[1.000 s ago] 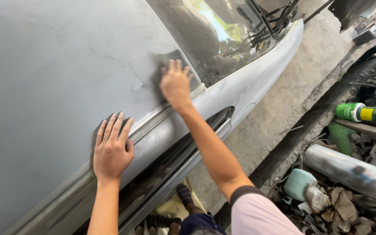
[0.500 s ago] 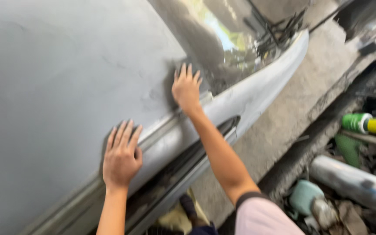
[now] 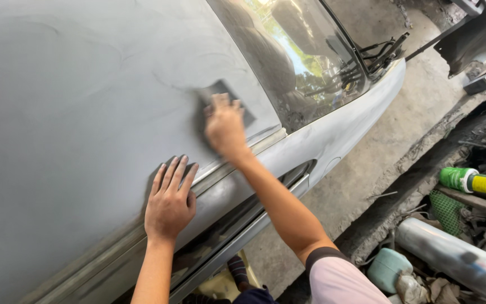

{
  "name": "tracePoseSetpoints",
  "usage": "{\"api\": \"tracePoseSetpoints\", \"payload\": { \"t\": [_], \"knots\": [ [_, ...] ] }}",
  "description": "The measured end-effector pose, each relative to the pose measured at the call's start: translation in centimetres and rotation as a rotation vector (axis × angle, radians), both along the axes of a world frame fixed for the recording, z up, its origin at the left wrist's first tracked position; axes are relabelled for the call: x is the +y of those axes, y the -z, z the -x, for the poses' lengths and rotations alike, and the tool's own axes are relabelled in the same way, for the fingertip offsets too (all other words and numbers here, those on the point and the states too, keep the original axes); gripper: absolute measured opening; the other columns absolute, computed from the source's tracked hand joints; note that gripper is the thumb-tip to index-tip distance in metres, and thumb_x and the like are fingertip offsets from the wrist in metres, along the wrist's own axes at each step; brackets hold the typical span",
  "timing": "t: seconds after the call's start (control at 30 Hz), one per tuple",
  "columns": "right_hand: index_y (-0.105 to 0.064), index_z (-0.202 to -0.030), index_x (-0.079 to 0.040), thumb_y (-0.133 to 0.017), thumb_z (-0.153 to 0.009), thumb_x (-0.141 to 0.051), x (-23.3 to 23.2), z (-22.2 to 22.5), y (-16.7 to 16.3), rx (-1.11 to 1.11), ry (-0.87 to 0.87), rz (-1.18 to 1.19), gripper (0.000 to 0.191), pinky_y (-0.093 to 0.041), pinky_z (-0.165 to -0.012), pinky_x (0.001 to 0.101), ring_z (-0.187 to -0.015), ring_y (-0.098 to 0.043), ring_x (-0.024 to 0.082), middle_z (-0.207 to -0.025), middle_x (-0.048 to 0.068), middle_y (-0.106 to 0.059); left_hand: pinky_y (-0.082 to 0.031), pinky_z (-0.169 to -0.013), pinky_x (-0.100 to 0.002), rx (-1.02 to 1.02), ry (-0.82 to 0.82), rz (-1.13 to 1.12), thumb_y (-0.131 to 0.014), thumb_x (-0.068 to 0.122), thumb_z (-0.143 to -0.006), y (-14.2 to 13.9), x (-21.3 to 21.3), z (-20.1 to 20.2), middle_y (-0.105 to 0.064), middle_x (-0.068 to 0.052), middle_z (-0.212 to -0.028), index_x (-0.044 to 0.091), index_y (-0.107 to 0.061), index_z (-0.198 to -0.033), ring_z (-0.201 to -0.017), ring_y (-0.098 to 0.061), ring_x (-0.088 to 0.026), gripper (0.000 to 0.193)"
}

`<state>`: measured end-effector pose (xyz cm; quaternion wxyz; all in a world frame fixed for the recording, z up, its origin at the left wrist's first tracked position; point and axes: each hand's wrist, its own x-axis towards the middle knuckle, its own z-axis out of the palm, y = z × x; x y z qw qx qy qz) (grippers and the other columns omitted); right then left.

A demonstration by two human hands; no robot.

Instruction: The person uses a sanding block to sand the surface of a car hood. They move the block in circular and back-and-forth motions across the hood, covering multiple areas. The person occasionally pauses to reposition their hands or adjust the sanding block.

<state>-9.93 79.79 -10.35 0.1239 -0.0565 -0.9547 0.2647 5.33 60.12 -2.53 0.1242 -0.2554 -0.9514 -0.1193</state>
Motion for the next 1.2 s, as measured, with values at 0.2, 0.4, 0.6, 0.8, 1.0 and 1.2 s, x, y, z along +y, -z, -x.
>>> {"api": "tracePoseSetpoints", "payload": {
  "t": [0.2, 0.4, 0.6, 0.8, 1.0, 1.2],
  "knots": [
    [-0.056, -0.14, -0.003, -0.038, -0.106, -0.032, -1.0, 4.4, -3.4, -0.029, 0.044, -0.053, 0.048, -0.035, -0.114, 0.0678, -0.135, -0.047, 0.055, -0.148, 0.022, -0.055, -0.034, -0.122, -0.044, 0.01, 0.0, -0.005, -0.056, 0.011, -0.085, -0.2, 0.0, 0.0, -0.058, -0.009, -0.148, 0.016, -0.064, -0.137, -0.139, -0.05, -0.024, 0.052],
    [-0.051, -0.144, 0.003, -0.038, -0.108, -0.033, 0.6, 4.1, -0.1, 0.066, 0.036, -0.101, 0.053, -0.032, -0.111, 0.0701, -0.132, -0.044, 0.06, -0.148, 0.029, -0.051, -0.034, -0.122, -0.044, 0.01, -0.007, -0.016, -0.055, 0.011, -0.085, -0.3, 0.0, 0.0, -0.058, -0.009, -0.147, 0.016, -0.063, -0.137, -0.139, -0.051, -0.024, 0.053],
    [-0.051, -0.144, 0.004, -0.037, -0.11, -0.035, -0.7, 9.3, 3.3, -0.036, -0.054, -0.199, 0.054, -0.033, -0.115, 0.0675, -0.136, -0.042, 0.061, -0.151, 0.031, -0.049, -0.034, -0.122, -0.044, 0.02, -0.004, -0.019, -0.056, 0.01, -0.085, -0.3, -0.1, 0.0, -0.059, -0.009, -0.146, 0.015, -0.063, -0.137, -0.138, -0.052, -0.024, 0.053],
    [-0.05, -0.144, 0.007, -0.044, -0.106, -0.032, 1.2, 5.5, 2.0, 0.177, 0.062, -0.201, 0.054, -0.034, -0.113, 0.0683, -0.134, -0.041, 0.06, -0.149, 0.03, -0.051, -0.035, -0.122, -0.044, 0.012, 0.012, -0.034, -0.057, 0.01, -0.085, -0.6, -0.1, 0.0, -0.059, -0.01, -0.147, 0.014, -0.062, -0.138, -0.139, -0.051, -0.025, 0.054],
    [-0.054, -0.143, 0.006, -0.047, -0.109, -0.028, -4.1, 7.5, -1.7, 0.162, -0.195, -0.339, 0.049, -0.04, -0.112, 0.0659, -0.131, -0.051, 0.059, -0.146, 0.03, -0.055, -0.034, -0.121, -0.045, 0.018, 0.005, -0.047, -0.057, 0.01, -0.083, -0.5, -0.4, 0.1, -0.058, -0.011, -0.146, 0.013, -0.062, -0.136, -0.139, -0.05, -0.025, 0.053],
    [-0.053, -0.139, 0.005, -0.045, -0.105, -0.032, 1.7, 10.4, 0.8, 0.107, 0.053, -0.13, 0.051, -0.04, -0.104, 0.0653, -0.122, -0.05, 0.06, -0.141, 0.031, -0.054, -0.034, -0.122, -0.045, 0.012, 0.013, -0.074, -0.057, 0.009, -0.085, -0.2, -0.5, 0.1, -0.059, -0.011, -0.146, 0.012, -0.063, -0.136, -0.14, -0.05, -0.025, 0.052]
  ]
}}
